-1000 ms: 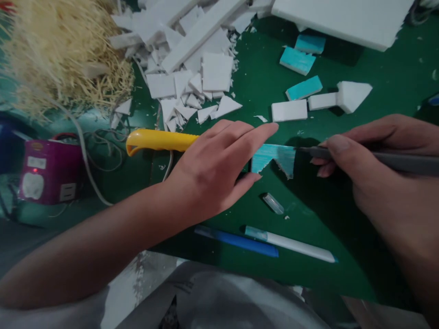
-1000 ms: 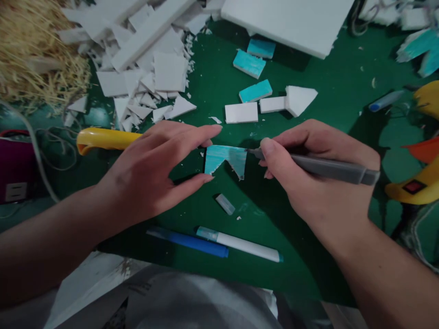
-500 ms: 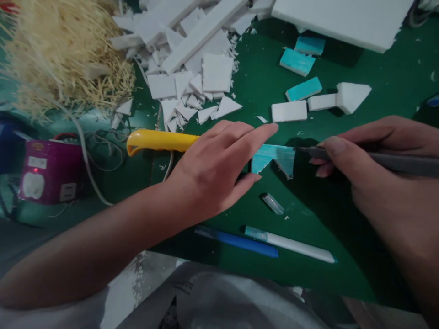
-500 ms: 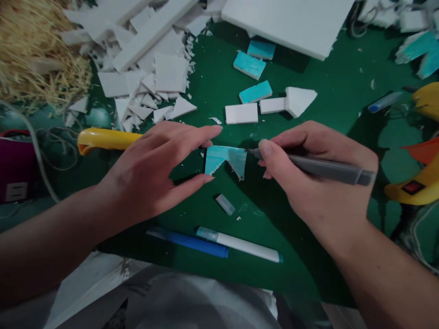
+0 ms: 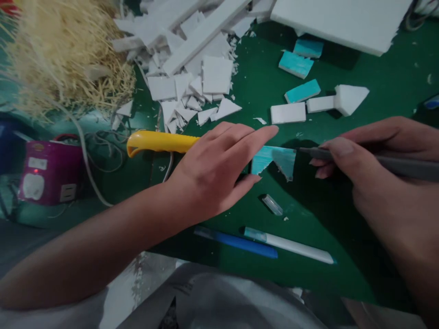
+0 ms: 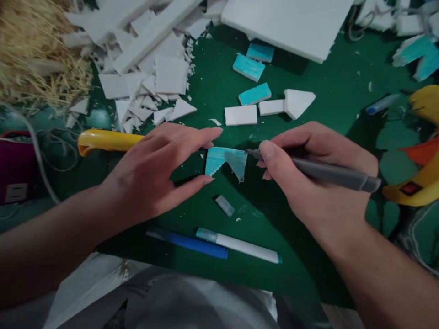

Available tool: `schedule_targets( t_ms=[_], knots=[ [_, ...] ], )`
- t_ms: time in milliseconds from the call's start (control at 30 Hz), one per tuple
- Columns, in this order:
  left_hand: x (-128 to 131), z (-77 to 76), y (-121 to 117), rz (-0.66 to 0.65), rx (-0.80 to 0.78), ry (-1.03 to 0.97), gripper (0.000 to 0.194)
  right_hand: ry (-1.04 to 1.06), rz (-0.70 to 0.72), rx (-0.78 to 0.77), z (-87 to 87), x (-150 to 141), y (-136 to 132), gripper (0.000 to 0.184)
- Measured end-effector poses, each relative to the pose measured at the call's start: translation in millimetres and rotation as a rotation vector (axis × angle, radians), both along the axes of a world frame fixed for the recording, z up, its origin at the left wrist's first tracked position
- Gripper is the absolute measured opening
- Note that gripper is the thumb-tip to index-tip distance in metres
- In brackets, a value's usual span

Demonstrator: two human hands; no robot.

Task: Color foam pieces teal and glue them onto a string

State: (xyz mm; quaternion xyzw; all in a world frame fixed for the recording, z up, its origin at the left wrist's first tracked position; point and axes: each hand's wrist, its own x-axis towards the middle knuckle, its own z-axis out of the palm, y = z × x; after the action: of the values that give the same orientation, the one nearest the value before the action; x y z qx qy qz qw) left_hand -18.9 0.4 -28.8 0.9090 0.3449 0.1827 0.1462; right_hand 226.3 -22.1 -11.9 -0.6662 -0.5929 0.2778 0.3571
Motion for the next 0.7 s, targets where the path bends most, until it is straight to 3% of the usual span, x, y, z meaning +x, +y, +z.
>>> schedule_targets(
  t_ms=[200, 333, 533, 700],
  knots=[
    [3, -1.9, 0, -0.013, 0.020, 0.002, 0.048, 0.082, 0.026, 0.015, -0.2, -3, 0, 0.018],
    [7, -0.9, -1, -0.008, 0.012, 0.020, 0.049, 0.023, 0.066, 0.074, -6.9, -2, 1, 0.017],
    [10, 0.5, -1, 0.010, -0.038, 0.035, 0.050, 0.085, 0.063, 0.004, -4.2, -1, 1, 0.011],
    [10, 1.1, -1, 0.020, -0.052, 0.039, 0.051, 0.092, 0.035, 0.042, -4.9, -2, 0, 0.011]
  ],
)
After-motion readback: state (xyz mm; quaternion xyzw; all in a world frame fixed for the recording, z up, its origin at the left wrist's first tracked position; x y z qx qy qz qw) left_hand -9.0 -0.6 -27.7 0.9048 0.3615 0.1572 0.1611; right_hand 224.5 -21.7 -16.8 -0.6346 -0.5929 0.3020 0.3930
